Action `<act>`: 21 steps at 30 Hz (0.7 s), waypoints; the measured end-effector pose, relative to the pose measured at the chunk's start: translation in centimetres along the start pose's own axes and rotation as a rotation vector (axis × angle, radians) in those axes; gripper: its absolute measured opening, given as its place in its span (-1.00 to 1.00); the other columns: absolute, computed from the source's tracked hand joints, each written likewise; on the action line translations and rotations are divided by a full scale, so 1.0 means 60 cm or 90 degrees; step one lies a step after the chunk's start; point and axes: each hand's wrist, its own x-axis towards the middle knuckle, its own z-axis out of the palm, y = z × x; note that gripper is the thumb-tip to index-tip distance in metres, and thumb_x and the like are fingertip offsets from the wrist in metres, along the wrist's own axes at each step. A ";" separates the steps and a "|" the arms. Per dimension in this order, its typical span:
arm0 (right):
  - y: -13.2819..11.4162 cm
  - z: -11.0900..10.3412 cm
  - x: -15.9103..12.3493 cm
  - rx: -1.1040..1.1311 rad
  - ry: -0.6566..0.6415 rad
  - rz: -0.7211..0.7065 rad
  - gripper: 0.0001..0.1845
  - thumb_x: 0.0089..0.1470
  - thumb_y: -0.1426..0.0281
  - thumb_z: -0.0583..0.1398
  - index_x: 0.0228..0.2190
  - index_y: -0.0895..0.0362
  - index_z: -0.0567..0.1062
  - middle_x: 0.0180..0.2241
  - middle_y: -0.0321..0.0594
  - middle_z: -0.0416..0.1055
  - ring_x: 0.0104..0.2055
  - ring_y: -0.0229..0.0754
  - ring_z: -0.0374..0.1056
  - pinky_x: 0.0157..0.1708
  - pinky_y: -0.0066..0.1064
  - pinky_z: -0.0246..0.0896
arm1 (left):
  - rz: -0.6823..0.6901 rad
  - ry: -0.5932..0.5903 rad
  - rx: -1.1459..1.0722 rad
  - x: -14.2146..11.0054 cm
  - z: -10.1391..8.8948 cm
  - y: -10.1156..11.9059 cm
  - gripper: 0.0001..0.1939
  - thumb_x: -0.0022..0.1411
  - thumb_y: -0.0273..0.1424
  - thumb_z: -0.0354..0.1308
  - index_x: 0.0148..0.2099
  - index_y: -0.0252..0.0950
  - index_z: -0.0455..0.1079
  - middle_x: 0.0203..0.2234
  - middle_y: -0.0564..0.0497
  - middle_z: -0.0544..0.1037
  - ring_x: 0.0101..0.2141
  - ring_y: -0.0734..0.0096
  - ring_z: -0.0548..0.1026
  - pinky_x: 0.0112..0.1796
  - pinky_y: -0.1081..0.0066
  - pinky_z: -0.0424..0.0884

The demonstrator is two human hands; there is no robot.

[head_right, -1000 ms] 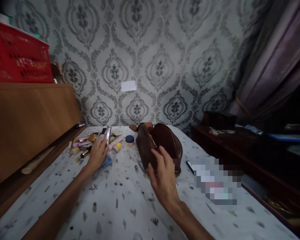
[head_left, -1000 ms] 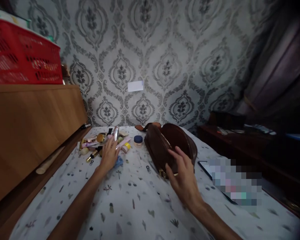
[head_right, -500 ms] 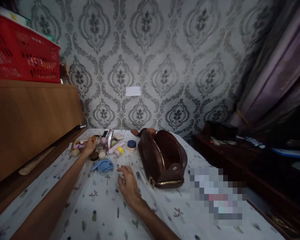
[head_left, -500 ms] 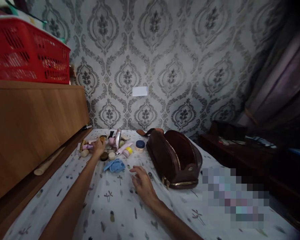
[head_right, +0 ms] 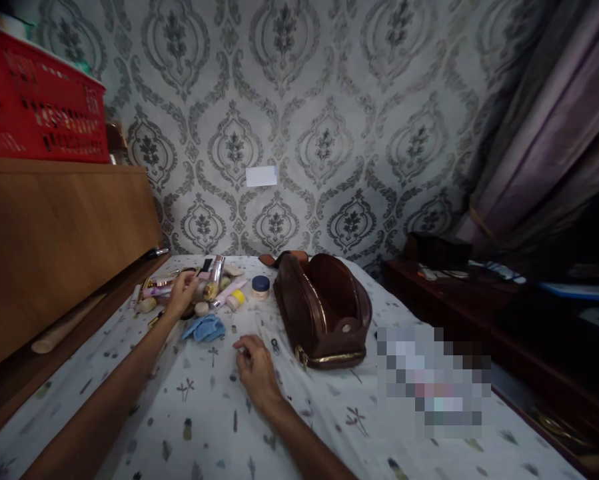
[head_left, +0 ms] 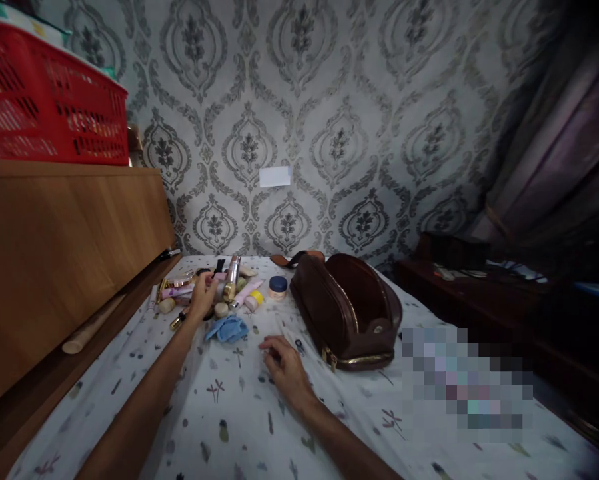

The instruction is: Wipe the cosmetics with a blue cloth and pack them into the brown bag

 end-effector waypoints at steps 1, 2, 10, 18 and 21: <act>0.000 0.000 0.000 -0.002 -0.002 0.000 -0.71 -0.04 0.57 0.07 -0.32 0.12 0.54 -0.23 -0.12 0.50 -0.27 -0.13 0.42 -0.24 -0.30 0.33 | -0.004 -0.002 -0.002 -0.001 0.001 0.001 -0.72 0.24 -0.24 0.01 -0.07 -0.28 0.33 -0.21 -0.09 0.50 -0.11 0.19 0.46 -0.03 0.16 0.37; 0.000 0.000 0.000 -0.004 -0.002 0.003 -0.70 -0.04 0.57 0.08 -0.31 0.12 0.54 -0.23 -0.12 0.49 -0.27 -0.13 0.41 -0.24 -0.31 0.32 | -0.004 -0.008 -0.005 -0.002 0.002 0.002 -0.72 0.22 -0.24 0.03 -0.10 -0.28 0.34 -0.21 -0.10 0.51 -0.10 0.16 0.46 -0.01 0.14 0.36; 0.003 -0.001 0.005 0.004 0.002 0.027 -0.72 -0.04 0.55 0.08 -0.33 0.14 0.55 -0.29 -0.15 0.47 -0.36 -0.18 0.37 -0.32 -0.36 0.29 | 0.055 -0.120 -0.056 -0.044 -0.016 0.061 -0.74 0.27 -0.19 -0.01 -0.11 -0.25 0.29 -0.20 -0.06 0.54 -0.16 0.27 0.52 -0.15 0.30 0.45; 0.008 -0.002 0.006 -0.011 0.029 0.030 -0.74 -0.01 0.51 0.08 -0.31 0.13 0.53 -0.34 -0.19 0.47 -0.38 -0.19 0.35 -0.31 -0.35 0.29 | 0.158 -0.222 0.009 -0.104 -0.014 0.122 -0.69 0.32 -0.21 0.00 0.00 -0.23 0.38 -0.05 -0.10 0.48 0.00 0.16 0.43 0.02 0.17 0.37; 0.009 -0.002 0.006 -0.016 0.058 0.046 -0.77 0.00 0.48 0.10 -0.28 0.12 0.50 -0.35 -0.21 0.46 -0.34 -0.16 0.37 -0.27 -0.33 0.30 | 0.211 -0.305 0.024 -0.133 -0.005 0.132 -0.75 0.33 -0.24 0.00 -0.10 -0.20 0.45 -0.11 -0.07 0.53 -0.02 0.17 0.43 0.06 0.17 0.33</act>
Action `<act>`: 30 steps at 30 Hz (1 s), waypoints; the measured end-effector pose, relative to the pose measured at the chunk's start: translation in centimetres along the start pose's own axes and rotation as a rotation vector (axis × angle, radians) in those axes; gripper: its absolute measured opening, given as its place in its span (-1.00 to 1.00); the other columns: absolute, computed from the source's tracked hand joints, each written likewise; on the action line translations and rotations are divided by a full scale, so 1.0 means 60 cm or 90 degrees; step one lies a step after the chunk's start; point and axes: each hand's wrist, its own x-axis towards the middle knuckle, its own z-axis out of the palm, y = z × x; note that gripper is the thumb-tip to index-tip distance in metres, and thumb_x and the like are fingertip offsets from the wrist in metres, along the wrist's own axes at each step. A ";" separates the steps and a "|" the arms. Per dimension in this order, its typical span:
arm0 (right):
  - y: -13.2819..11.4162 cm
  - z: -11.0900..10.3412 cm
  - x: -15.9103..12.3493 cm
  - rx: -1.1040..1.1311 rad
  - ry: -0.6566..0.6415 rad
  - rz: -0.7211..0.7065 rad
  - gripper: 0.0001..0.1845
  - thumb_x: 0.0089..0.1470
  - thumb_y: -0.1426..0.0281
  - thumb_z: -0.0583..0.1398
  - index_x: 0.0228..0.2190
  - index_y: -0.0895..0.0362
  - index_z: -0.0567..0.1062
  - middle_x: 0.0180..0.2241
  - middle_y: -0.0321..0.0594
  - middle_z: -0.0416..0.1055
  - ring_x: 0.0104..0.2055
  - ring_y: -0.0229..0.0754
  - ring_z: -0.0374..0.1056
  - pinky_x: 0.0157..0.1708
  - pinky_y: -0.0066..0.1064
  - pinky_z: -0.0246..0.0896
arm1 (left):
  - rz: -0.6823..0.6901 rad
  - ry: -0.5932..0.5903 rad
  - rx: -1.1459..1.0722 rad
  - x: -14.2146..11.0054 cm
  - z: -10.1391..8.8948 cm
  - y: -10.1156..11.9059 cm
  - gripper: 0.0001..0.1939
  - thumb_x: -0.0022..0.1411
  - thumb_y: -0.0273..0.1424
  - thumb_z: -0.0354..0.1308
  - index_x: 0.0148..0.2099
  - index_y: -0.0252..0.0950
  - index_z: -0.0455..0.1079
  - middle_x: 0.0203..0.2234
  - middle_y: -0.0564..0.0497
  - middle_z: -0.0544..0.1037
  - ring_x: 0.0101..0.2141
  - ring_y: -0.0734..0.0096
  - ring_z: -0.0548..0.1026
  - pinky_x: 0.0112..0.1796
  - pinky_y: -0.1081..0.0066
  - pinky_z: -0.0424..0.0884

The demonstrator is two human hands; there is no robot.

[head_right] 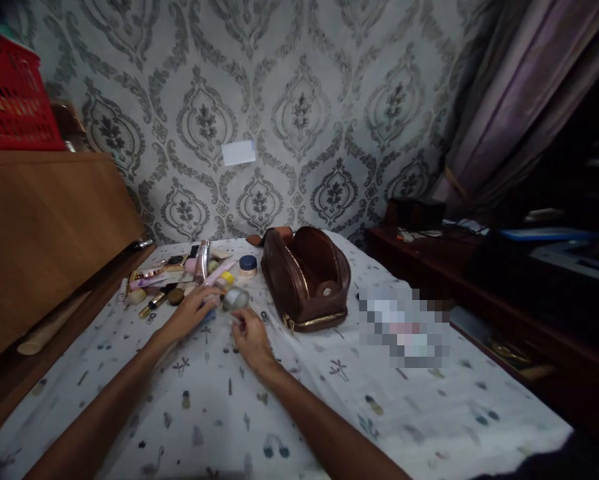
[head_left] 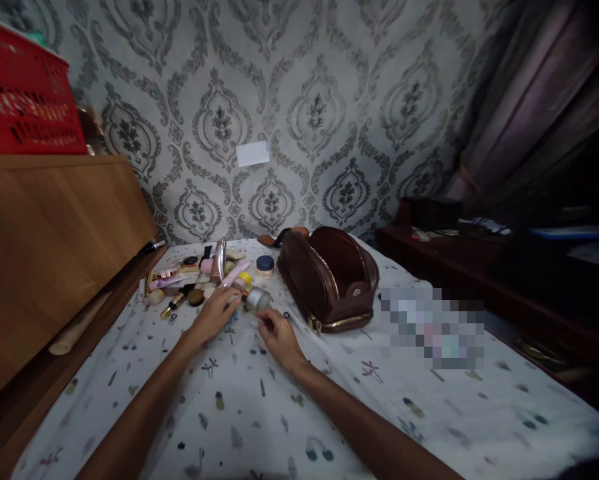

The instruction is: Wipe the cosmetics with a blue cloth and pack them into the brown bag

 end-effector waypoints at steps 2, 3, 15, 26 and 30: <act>0.000 -0.003 0.000 -0.012 0.022 0.020 -0.82 0.03 0.45 0.10 -0.31 0.12 0.47 -0.37 -0.21 0.45 -0.35 -0.15 0.36 -0.29 -0.32 0.30 | 0.035 -0.054 0.041 -0.012 0.014 0.015 -0.76 0.34 -0.26 0.00 -0.14 -0.19 0.47 -0.15 -0.07 0.54 -0.04 0.18 0.45 0.04 0.18 0.35; 0.000 -0.005 0.001 -0.021 0.035 0.030 -0.84 0.04 0.44 0.09 -0.33 0.12 0.45 -0.37 -0.20 0.43 -0.35 -0.15 0.35 -0.30 -0.32 0.30 | 0.051 -0.077 0.078 -0.017 0.020 0.023 -0.77 0.34 -0.27 0.01 -0.14 -0.19 0.47 -0.15 -0.08 0.54 -0.04 0.17 0.44 0.03 0.17 0.35; -0.005 -0.036 0.076 -0.293 0.044 0.019 -0.43 0.07 0.46 0.16 0.13 0.23 0.23 0.27 0.24 0.03 0.28 0.20 0.08 0.20 0.07 0.05 | -0.027 -0.074 0.297 -0.037 -0.005 -0.027 -0.48 0.27 -0.04 0.08 0.18 -0.17 0.32 0.12 -0.19 0.40 0.14 -0.07 0.31 0.06 -0.01 0.27; 0.025 -0.005 0.088 -0.033 0.056 0.033 -0.42 -0.01 0.41 0.24 0.06 0.09 0.25 0.02 -0.05 0.28 0.08 0.01 0.29 0.09 -0.10 0.23 | -0.071 0.010 0.220 -0.037 -0.007 -0.031 -0.73 0.30 -0.35 -0.01 -0.01 -0.22 0.40 -0.12 -0.14 0.48 -0.08 0.11 0.44 -0.09 0.19 0.42; 0.021 0.008 0.050 0.061 -0.041 0.012 -0.49 -0.06 0.34 0.29 -0.04 0.11 0.32 -0.13 -0.17 0.39 -0.10 -0.08 0.39 -0.11 -0.26 0.34 | -0.126 0.148 -0.017 -0.028 -0.014 -0.019 -0.74 0.32 -0.21 0.00 -0.05 -0.19 0.37 -0.23 -0.05 0.53 -0.18 0.19 0.48 -0.09 0.20 0.42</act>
